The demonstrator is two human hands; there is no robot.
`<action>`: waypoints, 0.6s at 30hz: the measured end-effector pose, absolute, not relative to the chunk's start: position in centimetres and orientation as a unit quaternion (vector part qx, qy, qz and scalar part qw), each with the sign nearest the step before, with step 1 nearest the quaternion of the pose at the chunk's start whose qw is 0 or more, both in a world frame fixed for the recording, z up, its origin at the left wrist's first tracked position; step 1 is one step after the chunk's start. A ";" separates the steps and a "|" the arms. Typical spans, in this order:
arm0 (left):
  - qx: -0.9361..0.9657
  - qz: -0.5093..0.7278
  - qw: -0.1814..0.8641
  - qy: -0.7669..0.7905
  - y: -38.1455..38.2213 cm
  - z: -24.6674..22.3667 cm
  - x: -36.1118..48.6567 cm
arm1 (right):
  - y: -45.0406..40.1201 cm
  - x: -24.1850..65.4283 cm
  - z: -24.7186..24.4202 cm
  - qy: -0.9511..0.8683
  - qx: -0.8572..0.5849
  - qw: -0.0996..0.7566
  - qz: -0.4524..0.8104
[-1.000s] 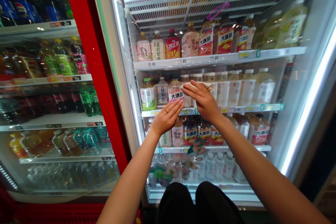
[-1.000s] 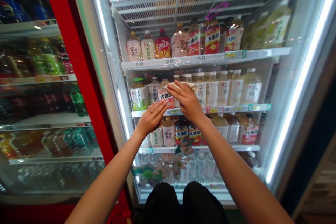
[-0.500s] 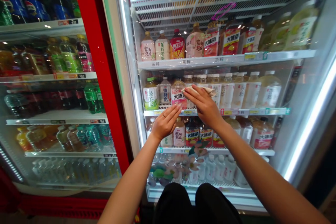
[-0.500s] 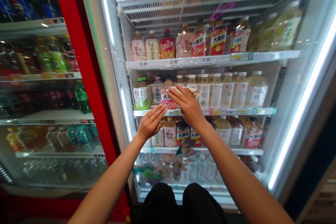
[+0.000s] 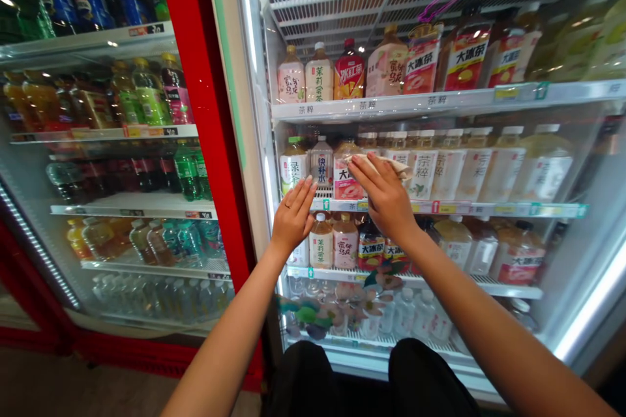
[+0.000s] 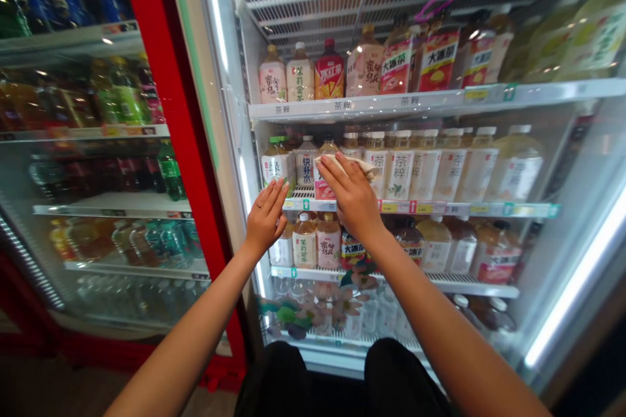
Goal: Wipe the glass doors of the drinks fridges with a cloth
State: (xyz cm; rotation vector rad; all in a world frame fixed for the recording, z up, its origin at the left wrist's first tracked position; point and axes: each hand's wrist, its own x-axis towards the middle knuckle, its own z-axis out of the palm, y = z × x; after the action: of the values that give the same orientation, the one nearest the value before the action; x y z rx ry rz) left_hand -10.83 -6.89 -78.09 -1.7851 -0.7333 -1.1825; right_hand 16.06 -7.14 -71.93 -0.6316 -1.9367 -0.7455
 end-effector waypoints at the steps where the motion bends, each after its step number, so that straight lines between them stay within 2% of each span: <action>1: -0.712 -0.470 0.429 -0.296 -6.8 -78.2 -10.9 | -7.1 15.5 -72.0 -0.789 -0.258 0.469 -0.302; 7: -0.707 -0.461 0.442 -0.305 -6.3 -78.9 -10.6 | -7.2 15.2 -72.0 -0.818 -0.218 0.441 -0.298; 13: -0.705 -0.459 0.441 -0.313 -6.2 -79.3 -10.6 | -7.1 15.2 -71.4 -0.793 -0.251 0.471 -0.295; 18: -0.709 -0.469 0.429 -0.305 -6.1 -79.4 -10.6 | -7.1 13.3 -71.4 -0.830 -0.234 0.427 -0.272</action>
State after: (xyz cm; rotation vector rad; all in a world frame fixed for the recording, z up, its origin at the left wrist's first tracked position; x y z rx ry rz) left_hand -10.62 -6.10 -79.42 -1.7702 -0.7611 -1.1711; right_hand 13.34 -7.13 -71.39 -0.5848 -2.0739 -0.6805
